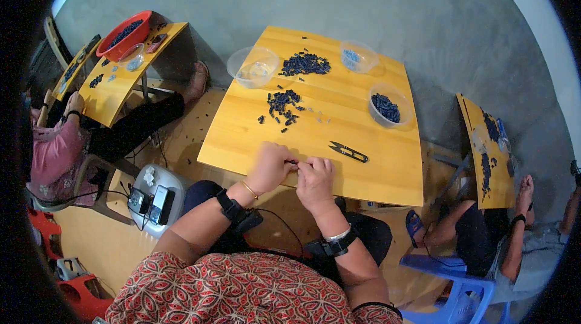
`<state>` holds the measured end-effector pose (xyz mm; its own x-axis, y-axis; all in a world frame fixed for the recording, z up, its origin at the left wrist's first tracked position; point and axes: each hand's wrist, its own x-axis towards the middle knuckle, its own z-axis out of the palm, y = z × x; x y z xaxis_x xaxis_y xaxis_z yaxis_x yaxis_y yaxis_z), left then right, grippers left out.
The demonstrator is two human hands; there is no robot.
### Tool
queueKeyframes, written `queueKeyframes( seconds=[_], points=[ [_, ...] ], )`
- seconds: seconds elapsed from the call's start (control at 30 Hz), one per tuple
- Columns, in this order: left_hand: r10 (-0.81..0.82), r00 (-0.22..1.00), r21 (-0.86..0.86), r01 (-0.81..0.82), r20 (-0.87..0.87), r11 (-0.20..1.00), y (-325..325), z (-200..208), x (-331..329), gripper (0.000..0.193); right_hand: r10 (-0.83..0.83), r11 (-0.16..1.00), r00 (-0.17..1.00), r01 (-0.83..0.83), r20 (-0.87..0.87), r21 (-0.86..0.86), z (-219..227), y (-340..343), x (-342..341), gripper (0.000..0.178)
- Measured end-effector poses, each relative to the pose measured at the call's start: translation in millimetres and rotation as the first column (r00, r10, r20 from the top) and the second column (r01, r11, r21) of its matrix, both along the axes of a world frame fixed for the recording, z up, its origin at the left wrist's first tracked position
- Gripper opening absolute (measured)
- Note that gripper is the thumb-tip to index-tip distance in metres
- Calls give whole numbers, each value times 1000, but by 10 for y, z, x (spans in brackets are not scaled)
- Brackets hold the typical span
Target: Assembling small black plastic components at a workshop table.
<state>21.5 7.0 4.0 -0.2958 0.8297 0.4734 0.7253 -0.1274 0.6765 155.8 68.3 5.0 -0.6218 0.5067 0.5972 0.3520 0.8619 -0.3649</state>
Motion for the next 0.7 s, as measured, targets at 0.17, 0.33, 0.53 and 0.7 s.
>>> queueKeyframes(
  seconds=[0.17,0.33,0.53,0.7],
  points=[
    [-22,998,-7,21,-60,1000,29,2,-11,6,-40,949,979,-25,-200,-313,51,197,9,8],
    [-11,993,-24,9,-118,1000,22,6,-10,7,-70,966,979,19,-191,-257,139,362,-372,14],
    [30,986,-38,-37,-166,999,40,-48,27,4,-86,985,995,77,-48,-151,-86,421,-525,17],
    [46,992,12,-45,-121,999,26,-43,19,0,-75,988,997,69,-36,-141,-106,426,-515,15]
  ],
)
